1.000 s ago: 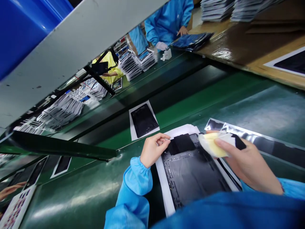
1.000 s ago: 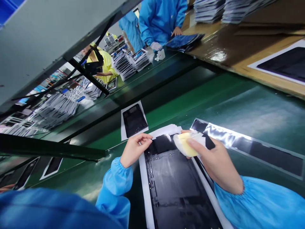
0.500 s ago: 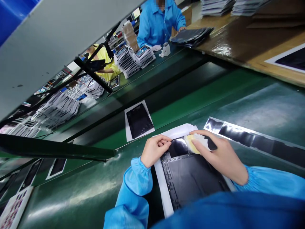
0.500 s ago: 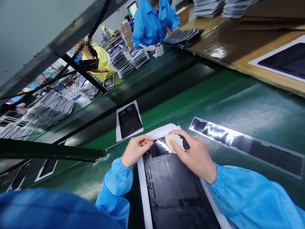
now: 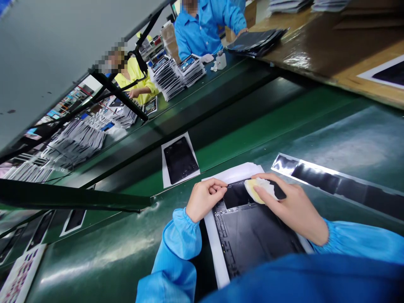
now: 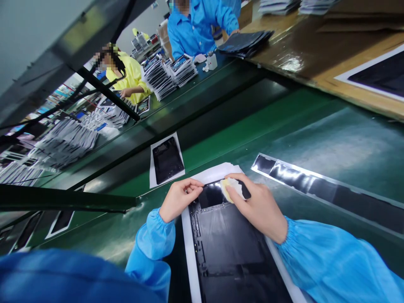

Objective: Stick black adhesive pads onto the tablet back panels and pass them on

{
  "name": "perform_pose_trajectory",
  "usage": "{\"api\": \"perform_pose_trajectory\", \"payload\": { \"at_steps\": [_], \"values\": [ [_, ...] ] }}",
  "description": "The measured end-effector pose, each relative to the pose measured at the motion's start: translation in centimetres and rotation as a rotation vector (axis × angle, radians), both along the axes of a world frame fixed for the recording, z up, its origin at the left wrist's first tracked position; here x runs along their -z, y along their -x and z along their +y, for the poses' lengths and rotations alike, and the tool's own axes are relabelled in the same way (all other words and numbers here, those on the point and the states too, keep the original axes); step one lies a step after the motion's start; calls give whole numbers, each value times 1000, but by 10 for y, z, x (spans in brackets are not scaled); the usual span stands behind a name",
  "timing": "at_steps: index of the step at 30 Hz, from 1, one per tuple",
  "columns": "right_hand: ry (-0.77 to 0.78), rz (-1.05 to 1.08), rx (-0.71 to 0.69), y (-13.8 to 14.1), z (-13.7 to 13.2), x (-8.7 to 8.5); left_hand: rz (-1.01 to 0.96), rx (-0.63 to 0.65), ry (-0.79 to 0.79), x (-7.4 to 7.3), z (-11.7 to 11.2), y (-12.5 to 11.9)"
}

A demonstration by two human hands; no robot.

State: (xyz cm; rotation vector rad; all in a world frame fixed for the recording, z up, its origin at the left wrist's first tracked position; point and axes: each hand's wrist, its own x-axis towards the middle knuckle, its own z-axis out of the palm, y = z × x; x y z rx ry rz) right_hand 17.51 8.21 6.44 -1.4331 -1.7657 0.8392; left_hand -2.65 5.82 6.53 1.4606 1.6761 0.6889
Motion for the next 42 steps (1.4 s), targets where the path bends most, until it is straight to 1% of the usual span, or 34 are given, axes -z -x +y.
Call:
{"api": "perform_pose_trajectory", "payload": {
  "at_steps": [20, 26, 30, 36, 42],
  "values": [
    [-11, -15, 4, 2, 0, -3, -2, 8, 1, 3, -1, 1],
    [-59, -51, -23, 2, 1, -2, 28, 20, 0, 3, -1, 0],
    [-77, -70, -36, 2, 1, -2, 84, 49, -10, 1, -1, 0],
    [-79, -70, -37, 2, 1, 1, 302, 113, -19, -7, -2, 0],
    [-85, -68, -41, 2, 0, 0, 352, 130, -8, -6, -2, 1]
  ]
}}
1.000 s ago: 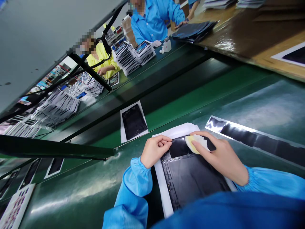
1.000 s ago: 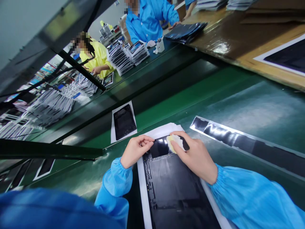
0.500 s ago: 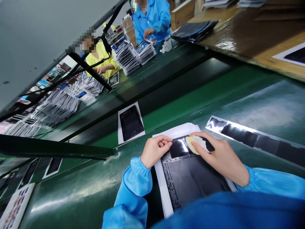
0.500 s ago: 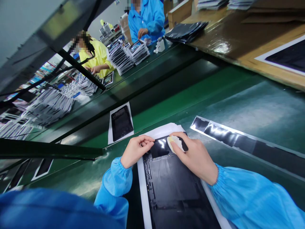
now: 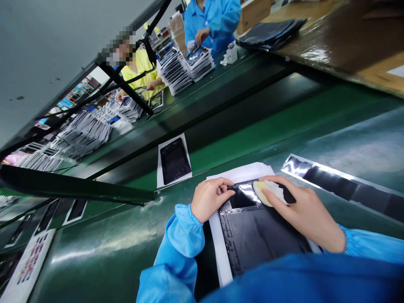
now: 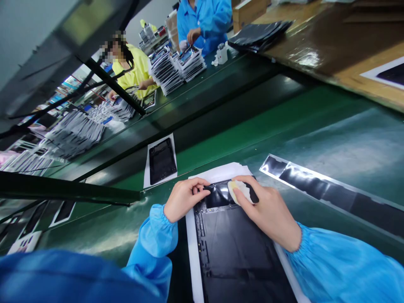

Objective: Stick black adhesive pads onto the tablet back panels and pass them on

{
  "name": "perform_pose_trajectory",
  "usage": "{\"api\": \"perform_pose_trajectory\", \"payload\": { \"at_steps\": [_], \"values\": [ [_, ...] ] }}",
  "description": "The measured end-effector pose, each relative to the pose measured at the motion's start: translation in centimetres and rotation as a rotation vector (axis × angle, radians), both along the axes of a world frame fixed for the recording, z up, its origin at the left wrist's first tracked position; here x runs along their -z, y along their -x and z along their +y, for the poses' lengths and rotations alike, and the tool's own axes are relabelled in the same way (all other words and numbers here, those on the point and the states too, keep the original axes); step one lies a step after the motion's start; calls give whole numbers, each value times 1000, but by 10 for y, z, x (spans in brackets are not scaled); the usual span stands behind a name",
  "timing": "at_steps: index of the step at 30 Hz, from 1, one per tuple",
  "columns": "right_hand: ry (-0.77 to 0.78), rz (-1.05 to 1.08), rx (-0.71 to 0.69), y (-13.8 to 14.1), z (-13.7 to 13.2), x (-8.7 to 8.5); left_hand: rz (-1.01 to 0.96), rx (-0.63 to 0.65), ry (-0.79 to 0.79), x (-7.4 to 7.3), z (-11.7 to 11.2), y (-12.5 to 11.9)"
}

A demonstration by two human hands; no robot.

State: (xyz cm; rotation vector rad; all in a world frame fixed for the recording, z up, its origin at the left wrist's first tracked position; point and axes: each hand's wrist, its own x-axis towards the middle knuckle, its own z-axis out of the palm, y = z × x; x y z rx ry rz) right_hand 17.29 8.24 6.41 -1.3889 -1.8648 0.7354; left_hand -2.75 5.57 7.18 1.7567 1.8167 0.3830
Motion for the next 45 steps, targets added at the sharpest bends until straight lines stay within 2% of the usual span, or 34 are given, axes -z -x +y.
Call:
{"api": "perform_pose_trajectory", "payload": {
  "at_steps": [16, 25, 29, 33, 35, 38, 40, 42, 45],
  "values": [
    [0, -15, 1, 0, 1, 1, 40, -16, -17, 0, -2, -3],
    [-4, -24, -2, 0, 1, 4, 116, 28, -46, 4, -5, -4],
    [-7, -31, -3, 0, 1, 4, 256, 101, -88, 1, -7, -9],
    [-13, -25, -2, 1, 1, 1, 551, 171, -255, -1, -13, -10],
    [-14, -21, 1, 1, 1, 1, 628, 271, -336, 1, -21, -6],
    [-13, -22, 0, 1, 1, 2, 621, 487, -425, 5, -35, 1],
    [-15, -28, -3, 1, 1, 3, 607, 571, -450, 8, -43, 4],
    [-18, -33, -4, 1, 1, 3, 624, 561, -451, 11, -48, 5],
    [-25, -35, -1, 0, 1, 1, 678, 456, -438, 12, -50, 4]
  ]
}}
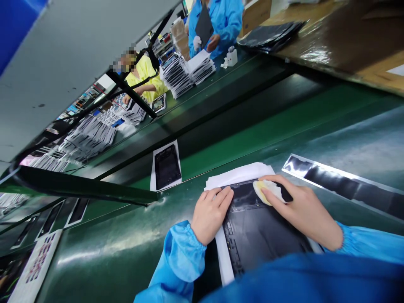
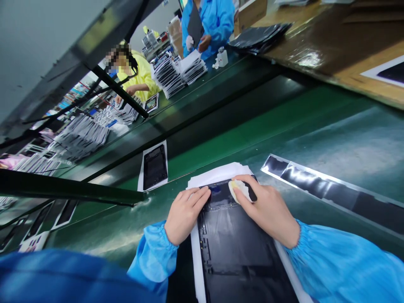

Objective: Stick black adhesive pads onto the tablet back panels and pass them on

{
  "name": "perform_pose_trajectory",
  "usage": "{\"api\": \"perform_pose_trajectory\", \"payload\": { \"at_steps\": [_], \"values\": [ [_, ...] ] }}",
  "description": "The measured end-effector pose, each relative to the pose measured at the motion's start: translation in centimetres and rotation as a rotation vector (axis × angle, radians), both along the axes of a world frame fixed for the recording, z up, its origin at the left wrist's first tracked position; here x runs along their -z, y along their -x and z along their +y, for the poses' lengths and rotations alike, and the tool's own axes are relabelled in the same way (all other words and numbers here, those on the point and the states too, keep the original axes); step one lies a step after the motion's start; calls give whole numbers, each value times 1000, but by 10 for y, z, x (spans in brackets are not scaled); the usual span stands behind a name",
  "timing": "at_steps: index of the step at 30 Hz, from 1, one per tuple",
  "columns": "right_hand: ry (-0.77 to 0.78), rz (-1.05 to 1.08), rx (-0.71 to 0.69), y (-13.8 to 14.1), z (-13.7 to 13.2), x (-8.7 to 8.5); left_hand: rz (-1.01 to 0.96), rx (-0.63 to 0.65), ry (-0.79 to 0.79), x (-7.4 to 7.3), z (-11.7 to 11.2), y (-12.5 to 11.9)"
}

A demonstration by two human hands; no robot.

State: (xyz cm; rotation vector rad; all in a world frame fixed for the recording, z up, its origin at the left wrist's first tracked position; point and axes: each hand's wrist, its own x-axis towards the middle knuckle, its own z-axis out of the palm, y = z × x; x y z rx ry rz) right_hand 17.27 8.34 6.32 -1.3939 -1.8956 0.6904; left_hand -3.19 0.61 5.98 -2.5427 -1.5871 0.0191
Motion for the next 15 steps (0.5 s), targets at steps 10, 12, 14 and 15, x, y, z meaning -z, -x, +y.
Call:
{"api": "perform_pose_trajectory", "payload": {
  "at_steps": [10, 12, 14, 15],
  "values": [
    [-202, -230, -136, 23, -4, -1, -66, 11, -1, -4, -8, -10],
    [-226, -241, -185, 24, -1, 0, -41, 5, -22, -3, -7, -12],
    [-228, -249, -143, 17, 3, 0, -32, 24, -45, -2, -6, -13],
    [-224, -253, -104, 11, 6, 0, -28, 33, -53, -2, -6, -13]
  ]
}}
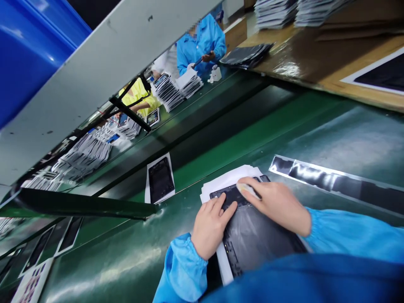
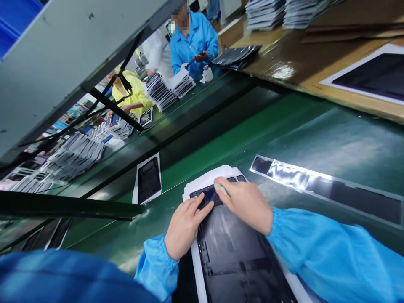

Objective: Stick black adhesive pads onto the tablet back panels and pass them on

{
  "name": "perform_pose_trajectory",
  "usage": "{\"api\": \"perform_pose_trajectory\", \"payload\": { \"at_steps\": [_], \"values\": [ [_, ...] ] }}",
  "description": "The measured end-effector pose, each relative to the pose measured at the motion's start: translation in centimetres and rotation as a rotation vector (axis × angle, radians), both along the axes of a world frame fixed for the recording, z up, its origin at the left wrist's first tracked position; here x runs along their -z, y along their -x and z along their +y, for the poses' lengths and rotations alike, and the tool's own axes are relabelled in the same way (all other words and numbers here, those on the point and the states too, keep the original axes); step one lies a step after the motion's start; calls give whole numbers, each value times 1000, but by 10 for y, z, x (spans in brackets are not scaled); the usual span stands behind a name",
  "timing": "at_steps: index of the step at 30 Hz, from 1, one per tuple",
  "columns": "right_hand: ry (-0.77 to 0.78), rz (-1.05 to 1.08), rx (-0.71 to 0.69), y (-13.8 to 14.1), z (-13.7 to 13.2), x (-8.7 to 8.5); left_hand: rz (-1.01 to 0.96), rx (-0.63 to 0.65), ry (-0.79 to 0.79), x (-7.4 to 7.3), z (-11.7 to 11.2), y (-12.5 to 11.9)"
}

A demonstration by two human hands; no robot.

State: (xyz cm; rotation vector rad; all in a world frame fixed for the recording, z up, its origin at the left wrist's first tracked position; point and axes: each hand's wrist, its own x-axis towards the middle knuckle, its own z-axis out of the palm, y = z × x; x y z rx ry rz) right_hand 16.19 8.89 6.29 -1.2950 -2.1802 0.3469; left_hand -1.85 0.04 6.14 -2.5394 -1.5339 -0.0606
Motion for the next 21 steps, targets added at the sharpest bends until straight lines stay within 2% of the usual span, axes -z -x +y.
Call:
{"api": "perform_pose_trajectory", "payload": {
  "at_steps": [3, 9, 11, 13, 16, 21],
  "values": [
    [12, 23, 100, -15, 2, 1, 9, 19, -36, 0, 0, 0],
    [8, 35, 30, -15, -9, 1, 1, 50, -82, 0, 0, 2],
    [11, 45, 58, -18, -10, 0, 3, 51, -78, 0, 2, 1],
    [84, 101, 83, -23, -9, -1, 0, 35, -82, -1, 5, -2],
    [269, 350, 133, -30, -6, -1, -9, 6, -90, -1, 11, -15],
    [608, 922, 388, -39, 2, 7, -9, 177, -157, 4, 22, -42]
  ]
}}
